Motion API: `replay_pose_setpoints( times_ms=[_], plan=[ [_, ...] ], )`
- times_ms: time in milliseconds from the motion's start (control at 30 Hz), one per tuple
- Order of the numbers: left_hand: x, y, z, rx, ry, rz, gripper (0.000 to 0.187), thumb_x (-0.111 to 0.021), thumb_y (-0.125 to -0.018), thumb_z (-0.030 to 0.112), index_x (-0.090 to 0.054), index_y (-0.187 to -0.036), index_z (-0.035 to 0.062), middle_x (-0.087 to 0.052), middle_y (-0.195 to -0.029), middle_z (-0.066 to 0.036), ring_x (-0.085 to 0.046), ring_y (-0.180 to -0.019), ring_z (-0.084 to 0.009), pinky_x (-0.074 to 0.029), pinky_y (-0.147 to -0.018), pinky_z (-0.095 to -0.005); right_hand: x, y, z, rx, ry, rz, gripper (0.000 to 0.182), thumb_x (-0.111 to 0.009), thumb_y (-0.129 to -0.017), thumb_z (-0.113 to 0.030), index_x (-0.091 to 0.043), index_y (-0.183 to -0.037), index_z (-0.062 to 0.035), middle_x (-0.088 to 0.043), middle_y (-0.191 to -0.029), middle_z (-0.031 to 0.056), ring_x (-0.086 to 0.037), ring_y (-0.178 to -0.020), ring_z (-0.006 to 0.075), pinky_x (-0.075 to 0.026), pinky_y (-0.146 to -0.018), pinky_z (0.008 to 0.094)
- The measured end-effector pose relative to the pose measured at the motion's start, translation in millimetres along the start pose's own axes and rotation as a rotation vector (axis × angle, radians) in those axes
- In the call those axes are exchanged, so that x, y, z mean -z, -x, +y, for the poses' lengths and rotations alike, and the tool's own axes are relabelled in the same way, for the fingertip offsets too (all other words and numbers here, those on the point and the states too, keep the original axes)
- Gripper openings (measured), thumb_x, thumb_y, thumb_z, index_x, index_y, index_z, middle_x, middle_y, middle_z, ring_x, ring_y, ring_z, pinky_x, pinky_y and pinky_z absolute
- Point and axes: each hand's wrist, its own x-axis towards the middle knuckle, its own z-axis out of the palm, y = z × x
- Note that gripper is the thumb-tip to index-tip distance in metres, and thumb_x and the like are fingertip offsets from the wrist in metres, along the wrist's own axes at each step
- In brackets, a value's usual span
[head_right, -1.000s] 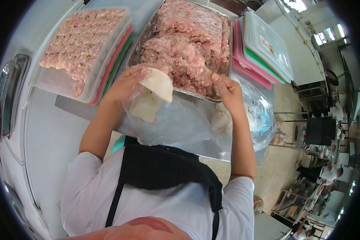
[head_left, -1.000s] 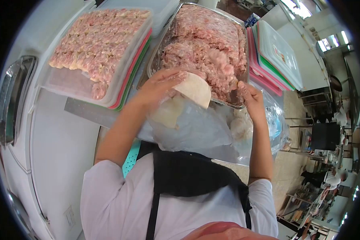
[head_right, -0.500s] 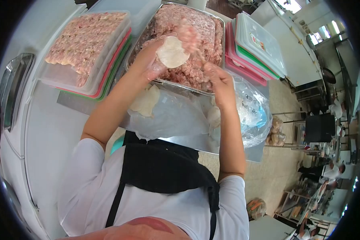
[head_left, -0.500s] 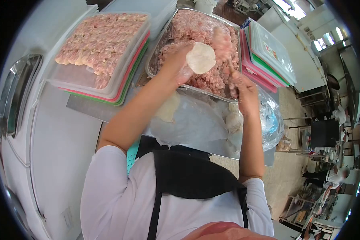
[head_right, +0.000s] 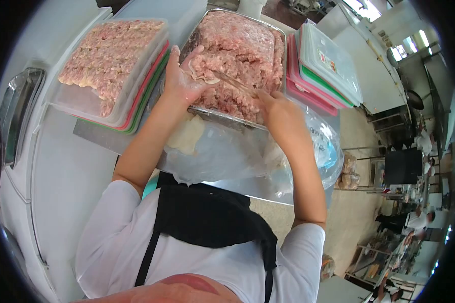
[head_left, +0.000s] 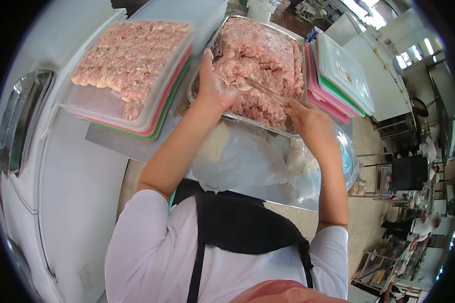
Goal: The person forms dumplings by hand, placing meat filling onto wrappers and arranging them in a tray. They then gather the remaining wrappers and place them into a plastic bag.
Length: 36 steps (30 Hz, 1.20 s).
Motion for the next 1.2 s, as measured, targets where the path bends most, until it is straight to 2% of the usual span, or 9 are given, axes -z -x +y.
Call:
replay_pose_setpoints(
  times_ms=[267, 400, 533, 600, 800, 900, 1000, 1100, 1200],
  plan=[
    [-4, 1, 13, 0.056, 0.016, -0.040, 0.055, -0.052, -0.091, 0.045, -0.051, -0.125, 0.0019, -0.055, -0.125, -0.021, -0.054, -0.113, -0.0379, -0.043, -0.097, -0.0497, -30, -23, 8, 0.148, -0.247, 0.106, 0.026, -0.057, -0.093, -0.020, -0.064, -0.110, -0.0015, -0.065, -0.086, 0.0134, -0.063, -0.080, 0.0283, -0.048, -0.068, 0.0391],
    [19, -7, 29, -0.030, -0.352, -0.456, 0.057, -0.066, -0.082, 0.011, -0.045, -0.135, 0.0041, -0.050, -0.131, -0.022, -0.052, -0.117, -0.0341, -0.044, -0.099, -0.0446, -27, -19, 39, -0.083, -0.680, -0.021, 0.028, -0.052, -0.098, -0.025, -0.065, -0.108, -0.0018, -0.057, -0.070, 0.0003, -0.051, -0.062, 0.0103, -0.040, -0.054, 0.0272],
    [11, 1, 37, -0.525, -1.226, -0.597, 0.060, -0.071, -0.076, 0.007, -0.048, -0.132, 0.0062, -0.053, -0.129, -0.015, -0.055, -0.113, -0.0228, -0.044, -0.098, -0.0356, -11, -10, 27, -0.296, -0.913, -0.287, 0.029, -0.053, -0.099, -0.026, -0.067, -0.108, -0.0029, -0.045, -0.063, -0.0061, -0.038, -0.053, 0.0022, -0.030, -0.048, 0.0193],
    [1, 12, 42, -0.747, -1.529, -0.687, 0.057, -0.073, -0.074, 0.008, -0.052, -0.127, 0.0070, -0.058, -0.123, -0.011, -0.057, -0.108, -0.0172, -0.044, -0.097, -0.0323, 6, -4, 16, -0.307, -0.871, -0.319, 0.027, -0.055, -0.097, -0.023, -0.067, -0.108, -0.0016, -0.061, -0.081, 0.0028, -0.048, -0.065, 0.0067, -0.041, -0.061, 0.0212],
    [-11, 22, 47, -0.246, -1.520, -0.932, 0.034, -0.078, -0.071, 0.015, -0.066, -0.101, 0.0048, -0.067, -0.102, -0.007, -0.059, -0.100, -0.0156, -0.045, -0.092, -0.0328, -27, 12, 21, -0.075, -0.775, -0.175, 0.026, -0.061, -0.092, -0.019, -0.066, -0.112, -0.0016, -0.069, -0.091, 0.0110, -0.057, -0.073, 0.0122, -0.048, -0.071, 0.0264],
    [9, 18, 42, -0.389, -1.858, -0.808, 0.031, -0.078, -0.071, 0.016, -0.066, -0.095, 0.0017, -0.067, -0.101, -0.008, -0.061, -0.094, -0.0152, -0.048, -0.085, -0.0308, -39, 13, 35, 0.019, -0.652, -0.177, 0.030, -0.061, -0.092, -0.020, -0.063, -0.115, 0.0003, -0.069, -0.101, 0.0125, -0.063, -0.085, 0.0168, -0.048, -0.080, 0.0282],
    [7, 14, 32, -0.162, -1.794, -0.715, 0.040, -0.078, -0.073, 0.020, -0.064, -0.101, -0.0034, -0.066, -0.102, -0.011, -0.062, -0.091, -0.0155, -0.051, -0.077, -0.0306, -33, 8, 47, 0.034, -0.441, -0.086, 0.031, -0.062, -0.091, -0.021, -0.063, -0.114, -0.0004, -0.069, -0.105, 0.0140, -0.067, -0.090, 0.0232, -0.049, -0.081, 0.0300],
    [37, -18, 23, -0.572, -1.767, -0.517, 0.051, -0.079, -0.073, 0.025, -0.061, -0.108, -0.0075, -0.065, -0.105, -0.017, -0.063, -0.096, -0.0188, -0.052, -0.074, -0.0312, -15, 13, 28, 0.004, -0.183, 0.166, 0.028, -0.063, -0.090, -0.020, -0.065, -0.111, -0.0032, -0.068, -0.100, 0.0157, -0.066, -0.086, 0.0308, -0.051, -0.074, 0.0351],
    [0, 16, 26, -0.140, -1.727, -0.304, 0.055, -0.077, -0.070, 0.031, -0.063, -0.108, -0.0069, -0.064, -0.108, -0.025, -0.063, -0.103, -0.0313, -0.047, -0.091, -0.0363, -32, 11, 7, 0.052, -0.097, 0.267, 0.025, -0.063, -0.088, -0.018, -0.065, -0.109, -0.0051, -0.066, -0.091, 0.0161, -0.064, -0.080, 0.0358, -0.051, -0.068, 0.0411]
  ],
)
